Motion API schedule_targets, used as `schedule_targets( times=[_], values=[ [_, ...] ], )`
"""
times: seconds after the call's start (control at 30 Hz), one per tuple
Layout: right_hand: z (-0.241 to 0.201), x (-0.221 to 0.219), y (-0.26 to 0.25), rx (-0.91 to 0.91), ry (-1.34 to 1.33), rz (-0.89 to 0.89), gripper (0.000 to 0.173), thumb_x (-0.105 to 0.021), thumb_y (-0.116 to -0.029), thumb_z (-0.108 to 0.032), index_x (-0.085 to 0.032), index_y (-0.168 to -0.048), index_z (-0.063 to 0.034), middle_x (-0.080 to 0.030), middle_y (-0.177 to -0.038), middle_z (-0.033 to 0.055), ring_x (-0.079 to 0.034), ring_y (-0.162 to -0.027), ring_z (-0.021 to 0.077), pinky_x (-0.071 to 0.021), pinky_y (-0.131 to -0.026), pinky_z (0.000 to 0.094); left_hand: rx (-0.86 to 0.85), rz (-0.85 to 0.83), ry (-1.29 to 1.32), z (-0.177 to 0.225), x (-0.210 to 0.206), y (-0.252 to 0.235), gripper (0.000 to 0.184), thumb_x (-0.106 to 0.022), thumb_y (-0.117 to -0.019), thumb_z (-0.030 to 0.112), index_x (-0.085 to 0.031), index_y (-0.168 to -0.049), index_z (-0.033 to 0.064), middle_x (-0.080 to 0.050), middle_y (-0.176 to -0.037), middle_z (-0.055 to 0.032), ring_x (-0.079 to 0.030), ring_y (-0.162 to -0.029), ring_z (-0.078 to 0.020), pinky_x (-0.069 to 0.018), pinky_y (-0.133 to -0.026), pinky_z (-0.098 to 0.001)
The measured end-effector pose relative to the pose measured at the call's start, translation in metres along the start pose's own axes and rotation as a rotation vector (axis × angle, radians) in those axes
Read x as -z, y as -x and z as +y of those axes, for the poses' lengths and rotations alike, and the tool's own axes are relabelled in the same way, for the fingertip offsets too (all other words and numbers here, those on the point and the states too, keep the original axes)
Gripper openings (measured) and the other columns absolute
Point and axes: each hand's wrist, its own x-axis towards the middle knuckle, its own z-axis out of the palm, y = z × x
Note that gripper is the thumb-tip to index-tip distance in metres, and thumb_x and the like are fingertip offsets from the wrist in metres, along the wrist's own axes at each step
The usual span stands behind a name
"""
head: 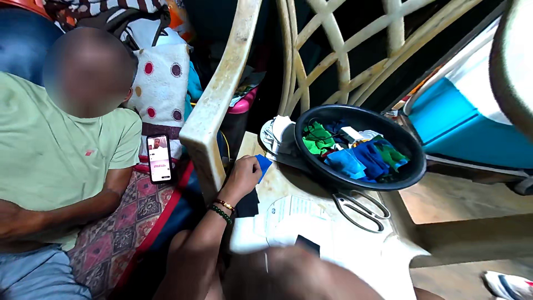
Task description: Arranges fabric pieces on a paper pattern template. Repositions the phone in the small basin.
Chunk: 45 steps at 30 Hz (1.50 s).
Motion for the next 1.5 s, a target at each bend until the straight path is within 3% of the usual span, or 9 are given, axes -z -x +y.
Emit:
schedule_targets(
  times=[0.07,0.13,0.2,0.27,0.57,0.73,1.03,1.5],
  values=[
    [0.056,0.026,0.003,-0.267,0.127,0.409,0.020,-0.059,-0.0950,-0.010,-0.070,-0.089,0.0070,-0.070,-0.085,0.0060,-0.066,-0.079,0.0044,-0.0557,-0.074,0.0230,0.003,0.008,0.019,-0.001,0.001,0.002,0.015,-0.058,-0.0991,0.003,-0.069,-0.101,-0.0081,-0.066,-0.103,-0.0217,-0.064,-0.097,-0.0287,-0.0518,-0.089,-0.0412],
    [0.101,0.048,0.005,-0.670,0.037,0.714,0.014,-0.057,-0.0995,-0.002,-0.068,-0.097,0.0067,-0.065,-0.081,0.0018,-0.061,-0.069,0.0033,-0.0533,-0.069,0.0222,0.050,-0.021,0.051,0.004,0.006,0.003,0.017,-0.057,-0.1019,0.004,-0.068,-0.106,-0.0091,-0.065,-0.110,-0.0236,-0.064,-0.104,-0.0310,-0.0507,-0.095,-0.0438],
    [0.127,0.065,0.007,-0.915,-0.127,0.843,0.015,-0.053,-0.1037,-0.002,-0.065,-0.099,0.0063,-0.061,-0.072,0.0006,-0.058,-0.058,0.0049,-0.0522,-0.059,0.0206,0.089,-0.019,0.073,0.007,0.008,0.003,0.017,-0.056,-0.1019,0.004,-0.068,-0.106,-0.0082,-0.065,-0.111,-0.0222,-0.064,-0.105,-0.0289,-0.0505,-0.095,-0.0417],
    [0.142,0.071,0.006,-1.001,-0.243,0.887,0.018,-0.050,-0.1056,-0.003,-0.063,-0.098,0.0064,-0.062,-0.066,0.0015,-0.058,-0.052,0.0061,-0.0511,-0.053,0.0203,0.107,-0.018,0.077,0.008,0.008,0.003,0.017,-0.057,-0.1020,0.005,-0.068,-0.106,-0.0078,-0.065,-0.110,-0.0214,-0.063,-0.103,-0.0273,-0.0501,-0.094,-0.0405],
    [0.156,0.081,-0.001,-1.012,-0.326,0.907,0.020,-0.050,-0.1058,-0.004,-0.062,-0.092,0.0051,-0.061,-0.061,0.0016,-0.053,-0.045,0.0044,-0.0454,-0.045,0.0174,0.121,-0.029,0.108,0.009,0.010,0.004,0.011,-0.064,-0.0959,0.003,-0.070,-0.101,-0.0058,-0.066,-0.113,-0.0193,-0.063,-0.103,-0.0230,-0.0515,-0.092,-0.0350],
    [0.158,0.080,0.000,-1.002,-0.321,0.904,0.020,-0.051,-0.1054,-0.003,-0.063,-0.092,0.0053,-0.061,-0.059,0.0009,-0.052,-0.043,0.0029,-0.0436,-0.043,0.0164,0.104,-0.006,0.109,0.005,0.007,-0.001,0.016,-0.063,-0.1004,0.008,-0.072,-0.103,-0.0049,-0.067,-0.109,-0.0184,-0.064,-0.100,-0.0227,-0.0508,-0.092,-0.0363],
    [0.158,0.080,0.003,-0.965,-0.324,0.902,0.024,-0.050,-0.1056,-0.003,-0.063,-0.087,0.0046,-0.061,-0.059,0.0009,-0.051,-0.042,0.0029,-0.0429,-0.043,0.0162,0.132,-0.014,0.086,0.005,0.005,-0.008,0.011,-0.066,-0.0968,0.003,-0.073,-0.100,-0.0044,-0.068,-0.109,-0.0178,-0.064,-0.101,-0.0235,-0.0509,-0.093,-0.0386],
    [0.159,0.081,0.007,-0.953,-0.345,0.850,0.021,-0.047,-0.1058,0.001,-0.061,-0.091,0.0054,-0.062,-0.060,0.0006,-0.052,-0.043,0.0026,-0.0438,-0.043,0.0160,0.126,-0.017,0.074,0.005,0.005,-0.008,0.012,-0.065,-0.0971,0.004,-0.073,-0.097,-0.0036,-0.068,-0.108,-0.0169,-0.064,-0.100,-0.0231,-0.0506,-0.092,-0.0384]
  ],
)
